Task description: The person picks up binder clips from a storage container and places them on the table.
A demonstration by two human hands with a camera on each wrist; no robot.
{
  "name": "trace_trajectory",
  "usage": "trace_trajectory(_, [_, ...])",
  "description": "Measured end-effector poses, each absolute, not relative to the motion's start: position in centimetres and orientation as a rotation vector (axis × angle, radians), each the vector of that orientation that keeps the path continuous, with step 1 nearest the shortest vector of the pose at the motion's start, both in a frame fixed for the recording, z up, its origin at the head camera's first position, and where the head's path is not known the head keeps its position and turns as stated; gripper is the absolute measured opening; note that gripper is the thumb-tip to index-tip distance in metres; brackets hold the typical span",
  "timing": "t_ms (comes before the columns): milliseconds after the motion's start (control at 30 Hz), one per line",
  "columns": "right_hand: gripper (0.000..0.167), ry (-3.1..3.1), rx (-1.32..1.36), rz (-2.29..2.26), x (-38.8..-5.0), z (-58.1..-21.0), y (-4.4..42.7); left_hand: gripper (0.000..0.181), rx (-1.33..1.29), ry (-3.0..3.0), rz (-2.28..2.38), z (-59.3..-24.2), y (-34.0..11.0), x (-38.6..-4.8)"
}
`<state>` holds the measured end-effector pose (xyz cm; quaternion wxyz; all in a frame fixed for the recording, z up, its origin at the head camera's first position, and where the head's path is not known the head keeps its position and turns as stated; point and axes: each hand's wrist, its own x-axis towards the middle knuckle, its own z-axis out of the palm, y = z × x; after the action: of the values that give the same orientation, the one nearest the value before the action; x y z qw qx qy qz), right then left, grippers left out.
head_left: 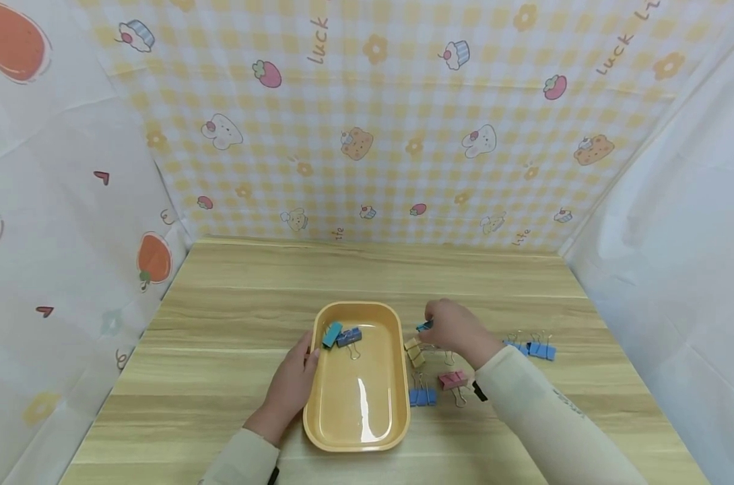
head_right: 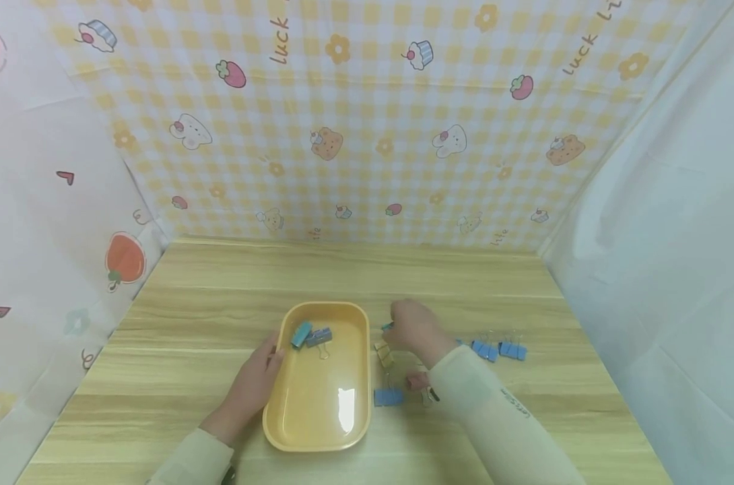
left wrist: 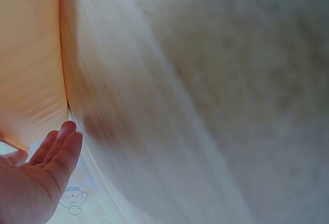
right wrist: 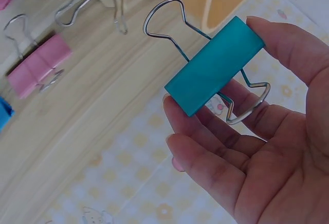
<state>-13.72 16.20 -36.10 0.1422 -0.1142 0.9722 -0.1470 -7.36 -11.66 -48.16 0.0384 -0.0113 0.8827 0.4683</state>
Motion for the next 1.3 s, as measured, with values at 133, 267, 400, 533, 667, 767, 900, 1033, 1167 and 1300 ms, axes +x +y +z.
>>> trace_trajectory(133, [0.025, 2.798, -0.314, -0.424, -13.7, -36.3, 16.9, 0.052, -0.024, 2.718, 1.432, -48.2, -11.7, -7.5])
trace_trajectory(267, [0.025, 2.792, -0.307, -0.408, -13.7, -36.4, 17.4, 0.051, -0.022, 2.727, 1.425, -48.2, -11.8, -7.5])
trace_trajectory(400, [0.029, 2.786, -0.283, -0.399, -13.5, -36.7, 17.9, 0.051, -0.017, 2.726, 1.432, -48.2, -11.8, -7.6])
trace_trajectory(533, [0.034, 2.776, -0.241, -0.402, -13.2, -36.7, 18.4, 0.05, -0.009, 2.725, 1.436, -48.2, -11.8, -7.6])
trace_trajectory(667, [0.035, 2.776, -0.224, -0.409, -12.9, -36.7, 18.8, 0.051, -0.016, 2.723, 1.43, -48.2, -11.8, -7.5])
trace_trajectory(767, [0.034, 2.774, -0.216, -0.408, -12.8, -36.8, 19.2, 0.051, -0.022, 2.714, 1.434, -48.1, -11.8, -7.5])
trace_trajectory(900, [0.034, 2.774, -0.205, -0.4, -12.6, -37.1, 19.7, 0.051, -0.023, 2.706, 1.445, -47.9, -11.7, -7.4])
trace_trajectory(1033, [0.035, 2.779, -0.194, -0.403, -12.5, -37.5, 20.1, 0.051, -0.024, 2.71, 1.446, -47.9, -11.6, -7.3])
trace_trajectory(1167, [0.033, 2.78, -0.19, -0.407, -12.3, -37.6, 20.5, 0.05, -0.03, 2.715, 1.44, -47.8, -11.6, -7.3])
trace_trajectory(1300, [0.031, 2.77, -0.179, -0.418, -12.1, -37.7, 20.9, 0.051, -0.038, 2.718, 1.431, -47.8, -11.5, -7.3])
